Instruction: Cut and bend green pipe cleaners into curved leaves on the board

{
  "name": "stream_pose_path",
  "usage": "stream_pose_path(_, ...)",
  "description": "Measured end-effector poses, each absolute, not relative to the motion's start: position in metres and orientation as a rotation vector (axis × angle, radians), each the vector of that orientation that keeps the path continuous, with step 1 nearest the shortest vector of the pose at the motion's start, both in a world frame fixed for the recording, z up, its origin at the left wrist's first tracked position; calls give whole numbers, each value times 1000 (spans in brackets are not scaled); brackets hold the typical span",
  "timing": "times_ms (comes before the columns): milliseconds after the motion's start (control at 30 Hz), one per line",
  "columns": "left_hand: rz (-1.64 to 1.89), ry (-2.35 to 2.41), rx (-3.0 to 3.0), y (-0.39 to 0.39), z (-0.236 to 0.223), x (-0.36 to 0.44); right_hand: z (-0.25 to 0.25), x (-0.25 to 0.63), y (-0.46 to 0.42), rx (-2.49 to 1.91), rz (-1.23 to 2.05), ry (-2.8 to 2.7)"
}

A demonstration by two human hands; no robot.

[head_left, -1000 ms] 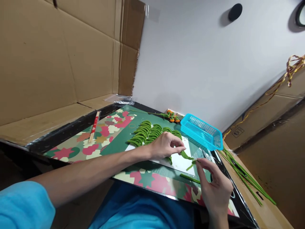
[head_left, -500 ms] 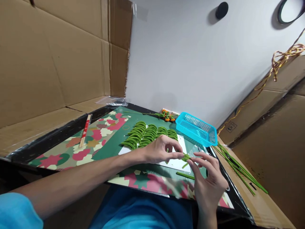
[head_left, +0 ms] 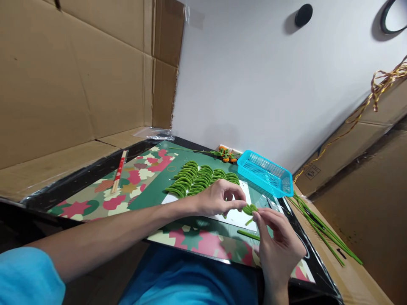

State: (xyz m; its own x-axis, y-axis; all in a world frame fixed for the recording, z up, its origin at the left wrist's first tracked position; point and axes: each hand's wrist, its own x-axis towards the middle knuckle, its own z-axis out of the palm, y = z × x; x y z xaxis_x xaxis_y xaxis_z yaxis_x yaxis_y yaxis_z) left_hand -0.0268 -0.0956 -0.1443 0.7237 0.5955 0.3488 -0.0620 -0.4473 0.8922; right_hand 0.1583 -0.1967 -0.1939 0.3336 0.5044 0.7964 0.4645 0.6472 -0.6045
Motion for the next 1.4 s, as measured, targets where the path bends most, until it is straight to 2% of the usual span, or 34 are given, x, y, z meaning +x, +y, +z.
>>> stream_pose_path(367,711,415,1925,-92,-149,-27,-196,162,-194,-977,-57,-1475)
stream_pose_path(700,738,393,1924,-95,-147,-26,-199,165,-194,-981,5,-1495)
stream_pose_path(1400,660,447,2235,-98,-148,-30,-192,166,-197,-961,-177,-1639)
